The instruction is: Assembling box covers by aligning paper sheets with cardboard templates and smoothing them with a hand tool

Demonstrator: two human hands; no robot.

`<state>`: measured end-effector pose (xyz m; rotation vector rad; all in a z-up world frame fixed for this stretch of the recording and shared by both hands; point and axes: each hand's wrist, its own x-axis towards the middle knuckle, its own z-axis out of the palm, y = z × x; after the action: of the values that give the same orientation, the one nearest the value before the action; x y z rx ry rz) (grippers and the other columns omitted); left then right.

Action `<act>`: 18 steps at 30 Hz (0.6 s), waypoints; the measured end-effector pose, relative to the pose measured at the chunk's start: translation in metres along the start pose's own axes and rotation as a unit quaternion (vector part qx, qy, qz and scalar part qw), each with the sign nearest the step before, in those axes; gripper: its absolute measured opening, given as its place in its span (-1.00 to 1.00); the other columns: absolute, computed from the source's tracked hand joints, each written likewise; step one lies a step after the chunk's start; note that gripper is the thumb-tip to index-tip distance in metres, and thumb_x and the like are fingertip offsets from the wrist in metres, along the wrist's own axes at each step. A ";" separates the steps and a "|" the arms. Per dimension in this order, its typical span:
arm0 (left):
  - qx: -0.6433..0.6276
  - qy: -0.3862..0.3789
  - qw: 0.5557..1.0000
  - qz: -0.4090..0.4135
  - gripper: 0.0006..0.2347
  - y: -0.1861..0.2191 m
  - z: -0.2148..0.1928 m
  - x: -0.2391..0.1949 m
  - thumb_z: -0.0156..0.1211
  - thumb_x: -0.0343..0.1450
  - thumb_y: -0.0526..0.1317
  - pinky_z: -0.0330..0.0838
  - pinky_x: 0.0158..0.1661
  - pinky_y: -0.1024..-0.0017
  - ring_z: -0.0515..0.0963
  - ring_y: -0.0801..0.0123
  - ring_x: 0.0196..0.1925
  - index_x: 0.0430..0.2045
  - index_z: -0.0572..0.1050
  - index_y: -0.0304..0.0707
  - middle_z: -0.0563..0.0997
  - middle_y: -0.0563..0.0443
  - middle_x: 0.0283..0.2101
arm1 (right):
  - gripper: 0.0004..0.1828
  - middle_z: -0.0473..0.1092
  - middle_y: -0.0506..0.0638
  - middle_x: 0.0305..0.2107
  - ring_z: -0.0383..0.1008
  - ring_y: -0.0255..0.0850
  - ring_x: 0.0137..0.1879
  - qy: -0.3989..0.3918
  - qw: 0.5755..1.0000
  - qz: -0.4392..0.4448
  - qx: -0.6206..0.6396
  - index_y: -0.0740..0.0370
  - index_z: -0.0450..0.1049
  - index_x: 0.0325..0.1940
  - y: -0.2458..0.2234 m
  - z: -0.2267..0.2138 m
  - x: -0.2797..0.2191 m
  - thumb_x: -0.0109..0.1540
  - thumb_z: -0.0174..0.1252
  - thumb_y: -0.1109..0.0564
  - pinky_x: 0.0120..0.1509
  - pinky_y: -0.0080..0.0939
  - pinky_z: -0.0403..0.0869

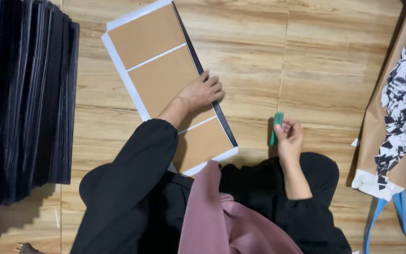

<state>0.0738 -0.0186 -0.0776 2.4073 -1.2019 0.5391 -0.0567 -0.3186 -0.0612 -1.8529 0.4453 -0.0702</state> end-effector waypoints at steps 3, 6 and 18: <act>0.165 -0.005 0.981 0.101 -0.91 -0.014 0.030 -0.019 -0.05 0.19 -0.19 0.32 -0.31 0.26 0.36 0.19 -0.45 -0.53 0.30 -0.11 0.32 0.01 -0.46 | -0.72 0.30 -0.13 -0.38 0.32 -0.46 -0.27 0.016 0.999 -0.012 0.032 0.23 0.29 -0.12 -0.002 0.005 0.006 0.13 0.15 0.28 -0.14 -0.54 0.36; 0.194 -0.024 0.975 0.106 -0.89 -0.024 0.049 -0.033 -0.01 0.15 -0.14 0.35 -0.43 0.36 0.37 0.23 -0.51 -0.60 0.31 -0.10 0.32 0.02 -0.52 | -0.71 0.31 -0.11 -0.38 0.32 -0.45 -0.28 0.025 0.999 -0.005 0.037 0.24 0.29 -0.11 0.009 0.011 0.007 0.12 0.17 0.26 -0.16 -0.54 0.37; 0.198 -0.148 0.956 0.161 -0.94 -0.001 0.028 0.001 -0.04 0.20 -0.26 0.41 -0.52 0.45 0.48 0.42 -0.60 -0.68 0.33 0.03 0.40 0.19 -0.57 | -0.51 0.25 0.09 -0.38 0.43 -0.21 -0.33 0.011 0.987 0.002 0.162 0.13 -0.05 0.12 -0.011 0.023 0.002 0.20 -0.04 0.36 -0.29 -0.34 0.51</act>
<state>0.0792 -0.0326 -0.1011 2.7086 -1.7836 0.5746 -0.0462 -0.2958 -0.0587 -1.5317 0.4255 -0.1521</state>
